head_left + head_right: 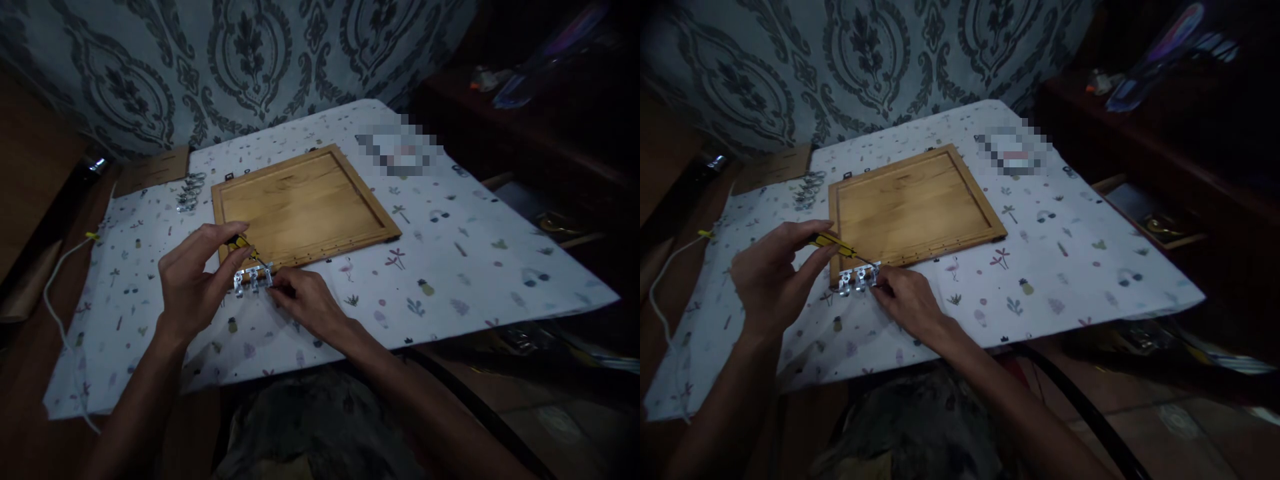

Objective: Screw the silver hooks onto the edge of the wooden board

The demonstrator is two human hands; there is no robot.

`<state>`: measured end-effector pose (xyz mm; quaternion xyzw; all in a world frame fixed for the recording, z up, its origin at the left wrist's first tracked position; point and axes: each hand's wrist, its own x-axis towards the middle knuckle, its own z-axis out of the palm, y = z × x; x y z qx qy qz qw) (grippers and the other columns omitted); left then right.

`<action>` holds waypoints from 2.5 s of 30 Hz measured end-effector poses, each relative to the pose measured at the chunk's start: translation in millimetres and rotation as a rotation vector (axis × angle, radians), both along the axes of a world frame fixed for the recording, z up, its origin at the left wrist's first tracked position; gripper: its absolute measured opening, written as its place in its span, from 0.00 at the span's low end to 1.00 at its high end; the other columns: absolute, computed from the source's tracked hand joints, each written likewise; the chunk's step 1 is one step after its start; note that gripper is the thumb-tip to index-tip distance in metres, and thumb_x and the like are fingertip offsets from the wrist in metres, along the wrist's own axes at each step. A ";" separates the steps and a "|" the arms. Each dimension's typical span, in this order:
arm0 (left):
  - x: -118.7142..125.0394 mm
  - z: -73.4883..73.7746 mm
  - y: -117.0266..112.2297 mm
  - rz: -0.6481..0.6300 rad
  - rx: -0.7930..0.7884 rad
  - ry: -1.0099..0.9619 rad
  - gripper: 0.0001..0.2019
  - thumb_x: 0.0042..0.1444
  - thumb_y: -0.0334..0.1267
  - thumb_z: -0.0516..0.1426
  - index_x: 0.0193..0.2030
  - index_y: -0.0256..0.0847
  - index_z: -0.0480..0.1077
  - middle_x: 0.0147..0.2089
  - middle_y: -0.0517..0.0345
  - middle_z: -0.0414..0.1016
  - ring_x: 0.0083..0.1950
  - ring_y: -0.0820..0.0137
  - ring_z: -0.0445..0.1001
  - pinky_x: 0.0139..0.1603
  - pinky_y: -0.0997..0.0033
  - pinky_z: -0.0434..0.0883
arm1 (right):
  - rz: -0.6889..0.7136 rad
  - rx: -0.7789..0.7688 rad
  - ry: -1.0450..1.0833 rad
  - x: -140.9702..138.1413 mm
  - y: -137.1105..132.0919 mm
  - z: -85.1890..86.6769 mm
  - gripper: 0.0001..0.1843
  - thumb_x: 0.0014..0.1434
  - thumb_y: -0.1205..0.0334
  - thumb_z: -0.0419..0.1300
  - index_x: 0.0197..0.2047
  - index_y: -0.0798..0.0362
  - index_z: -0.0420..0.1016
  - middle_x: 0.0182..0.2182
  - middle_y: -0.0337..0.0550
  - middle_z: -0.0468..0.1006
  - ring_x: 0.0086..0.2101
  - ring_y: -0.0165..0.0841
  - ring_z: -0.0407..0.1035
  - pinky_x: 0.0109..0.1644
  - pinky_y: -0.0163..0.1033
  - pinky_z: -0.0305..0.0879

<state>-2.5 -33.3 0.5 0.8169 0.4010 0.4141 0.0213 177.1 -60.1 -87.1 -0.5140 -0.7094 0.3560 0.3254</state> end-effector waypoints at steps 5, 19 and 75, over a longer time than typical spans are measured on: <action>2.0 4.9 0.5 -0.037 -0.041 0.003 0.11 0.64 0.35 0.62 0.52 0.50 0.76 0.48 0.61 0.84 0.47 0.67 0.83 0.51 0.63 0.81 | 0.011 -0.017 0.000 0.0 0.5 0.4 0.04 0.61 0.69 0.62 0.36 0.53 0.78 0.29 0.40 0.81 0.30 0.31 0.72 0.36 0.35 0.64; -3.1 11.9 11.1 -0.182 -0.113 0.038 0.12 0.65 0.33 0.60 0.53 0.49 0.77 0.50 0.59 0.84 0.51 0.67 0.83 0.55 0.64 0.80 | 0.014 -0.010 0.025 0.5 0.7 0.1 0.04 0.60 0.69 0.62 0.35 0.52 0.77 0.29 0.38 0.80 0.29 0.30 0.70 0.36 0.35 0.62; -0.8 11.9 -2.1 -0.073 -0.019 0.078 0.14 0.64 0.32 0.62 0.55 0.50 0.76 0.50 0.60 0.84 0.48 0.67 0.83 0.50 0.64 0.81 | 0.018 -0.013 -0.002 0.3 -0.5 2.7 0.03 0.62 0.68 0.62 0.35 0.53 0.76 0.30 0.40 0.80 0.31 0.30 0.71 0.36 0.35 0.63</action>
